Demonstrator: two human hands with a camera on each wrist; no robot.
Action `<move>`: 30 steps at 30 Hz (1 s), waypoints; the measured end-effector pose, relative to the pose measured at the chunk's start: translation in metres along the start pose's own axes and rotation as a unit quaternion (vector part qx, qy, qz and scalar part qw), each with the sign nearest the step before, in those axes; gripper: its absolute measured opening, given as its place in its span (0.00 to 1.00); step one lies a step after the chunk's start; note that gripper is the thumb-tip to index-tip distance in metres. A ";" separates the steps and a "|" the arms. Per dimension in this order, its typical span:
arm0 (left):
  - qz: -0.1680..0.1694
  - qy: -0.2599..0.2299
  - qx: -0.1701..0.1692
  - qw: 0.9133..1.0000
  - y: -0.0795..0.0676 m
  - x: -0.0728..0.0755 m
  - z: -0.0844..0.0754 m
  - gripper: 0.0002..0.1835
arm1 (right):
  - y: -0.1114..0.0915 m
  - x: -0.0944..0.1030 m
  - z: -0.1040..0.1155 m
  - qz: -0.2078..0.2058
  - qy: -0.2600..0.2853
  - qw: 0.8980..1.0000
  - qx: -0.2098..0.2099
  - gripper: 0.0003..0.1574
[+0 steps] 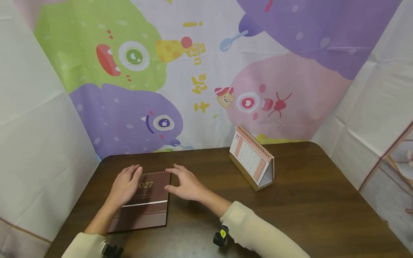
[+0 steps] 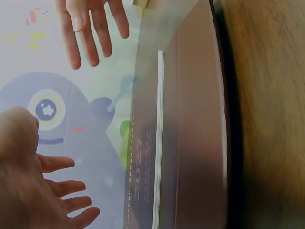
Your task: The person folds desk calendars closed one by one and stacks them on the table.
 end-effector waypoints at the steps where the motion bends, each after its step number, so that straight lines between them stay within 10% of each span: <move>1: -0.002 -0.002 -0.004 1.000 0.001 -0.001 -0.001 0.38 | 0.005 -0.004 -0.009 -0.009 -0.008 1.000 0.011 0.40; 30: -0.106 -0.071 -0.135 0.983 0.022 -0.043 -0.039 0.34 | -0.040 0.040 -0.037 -0.052 0.042 0.998 0.013 0.37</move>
Point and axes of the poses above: each hand's wrist, its own y-axis towards the middle knuckle, its own x-axis out of the back of the hand, z = x × y, the point moved 4 cm from there along y, towards the middle knuckle, and after that the axes turned 11 degrees about -x, right-handed, at the moved point
